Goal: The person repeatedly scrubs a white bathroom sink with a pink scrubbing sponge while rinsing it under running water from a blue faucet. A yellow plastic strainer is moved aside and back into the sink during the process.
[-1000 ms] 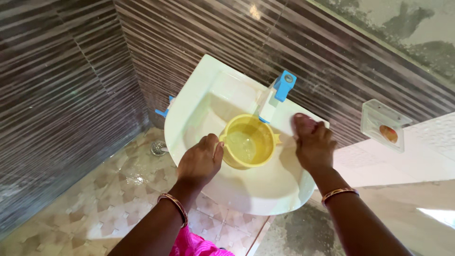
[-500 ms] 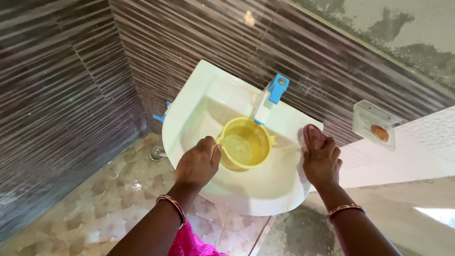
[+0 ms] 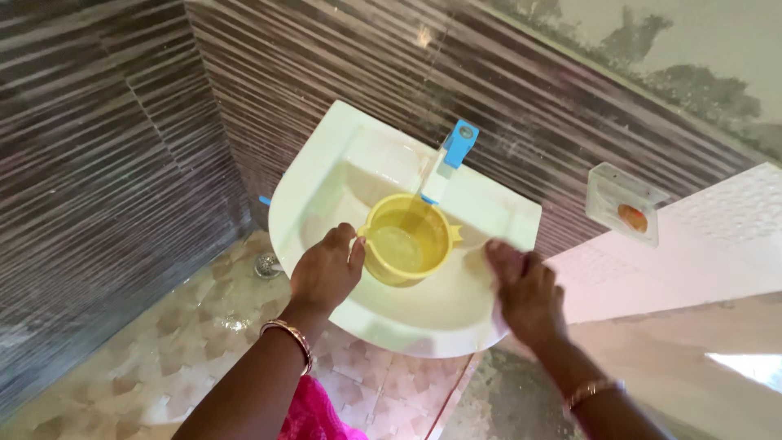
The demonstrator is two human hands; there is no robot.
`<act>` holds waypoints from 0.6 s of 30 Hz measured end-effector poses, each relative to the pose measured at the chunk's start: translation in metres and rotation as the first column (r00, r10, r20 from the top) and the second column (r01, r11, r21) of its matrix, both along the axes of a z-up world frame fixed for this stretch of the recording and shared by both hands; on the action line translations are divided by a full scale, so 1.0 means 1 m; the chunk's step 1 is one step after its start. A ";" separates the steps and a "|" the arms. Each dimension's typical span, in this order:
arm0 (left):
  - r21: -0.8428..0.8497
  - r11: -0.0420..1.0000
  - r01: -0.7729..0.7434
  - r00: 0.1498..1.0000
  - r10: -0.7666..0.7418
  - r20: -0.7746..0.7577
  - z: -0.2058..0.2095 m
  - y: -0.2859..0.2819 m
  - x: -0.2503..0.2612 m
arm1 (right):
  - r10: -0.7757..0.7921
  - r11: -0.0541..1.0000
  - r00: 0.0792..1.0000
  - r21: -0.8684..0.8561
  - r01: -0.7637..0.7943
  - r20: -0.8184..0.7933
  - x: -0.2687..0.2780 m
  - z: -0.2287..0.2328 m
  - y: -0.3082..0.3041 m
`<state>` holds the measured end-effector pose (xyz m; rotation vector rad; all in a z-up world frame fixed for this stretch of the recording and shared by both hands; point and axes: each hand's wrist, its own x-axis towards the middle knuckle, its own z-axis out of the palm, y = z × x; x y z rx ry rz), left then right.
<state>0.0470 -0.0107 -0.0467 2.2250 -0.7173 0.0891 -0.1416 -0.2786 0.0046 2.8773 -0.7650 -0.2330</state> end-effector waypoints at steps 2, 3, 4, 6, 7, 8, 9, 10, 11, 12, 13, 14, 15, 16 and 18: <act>0.023 1.000 -0.012 1.000 0.013 -0.019 0.001 0.002 -0.005 | 0.159 0.986 0.980 0.026 -0.163 0.119 -0.025 -0.001 0.020; 0.013 1.000 -0.014 1.000 0.014 -0.005 0.002 0.002 -0.005 | 0.237 0.969 0.954 0.030 -0.246 0.185 -0.027 -0.001 0.023; 0.003 1.000 -0.015 1.000 0.015 0.008 0.003 0.001 -0.005 | 0.189 0.979 0.966 0.037 -0.199 0.176 -0.025 0.001 0.022; 0.034 0.999 -0.017 0.999 0.019 -0.047 0.007 0.001 -0.007 | 0.095 0.993 0.983 0.051 -0.105 0.157 -0.018 0.004 0.015; 0.050 0.999 -0.015 0.997 0.019 -0.074 0.010 0.002 -0.008 | 0.081 0.995 0.976 0.047 -0.093 0.202 -0.015 0.006 0.012; 0.002 1.000 -0.022 0.998 0.022 -0.064 0.013 0.003 -0.009 | 0.067 0.996 0.967 0.044 -0.081 0.247 -0.011 0.007 0.010; -0.046 0.999 -0.028 0.998 0.026 -0.052 0.017 0.004 -0.009 | 0.053 0.997 0.954 0.041 -0.068 0.293 -0.008 0.008 0.008; -0.094 0.995 -0.034 0.999 0.030 -0.039 0.020 0.005 -0.010 | 0.130 0.989 0.977 0.042 -0.139 0.170 -0.005 0.009 0.008; -0.123 0.992 -0.021 0.998 0.013 -0.064 0.024 0.004 -0.014 | 0.205 0.977 0.978 0.049 -0.207 0.043 -0.005 0.010 0.010; -0.153 0.988 -0.009 0.996 -0.004 -0.088 0.027 0.003 -0.018 | 0.277 0.960 0.957 0.064 -0.272 -0.083 -0.005 0.011 0.013; -0.181 0.983 0.001 0.993 -0.022 -0.115 0.029 0.001 -0.025 | 0.358 0.917 0.933 0.177 -0.356 0.020 -0.008 0.011 0.017; -0.190 0.977 0.096 0.994 -0.102 -0.024 0.031 -0.005 -0.032 | 0.422 0.853 0.897 0.277 -0.443 0.133 -0.011 0.012 0.022; -0.187 0.964 0.191 0.981 -0.182 0.066 0.033 -0.013 -0.040 | 0.465 0.767 0.848 0.363 -0.529 0.253 -0.011 0.013 0.026; -0.174 0.942 0.285 0.953 -0.260 0.155 0.036 -0.021 -0.048 | 0.479 0.729 0.826 0.390 -0.562 0.296 -0.011 0.013 0.031; -0.091 0.867 0.491 0.851 -0.455 0.263 0.039 -0.041 -0.067 | 0.498 0.648 0.779 0.433 -0.627 0.381 -0.010 0.016 0.033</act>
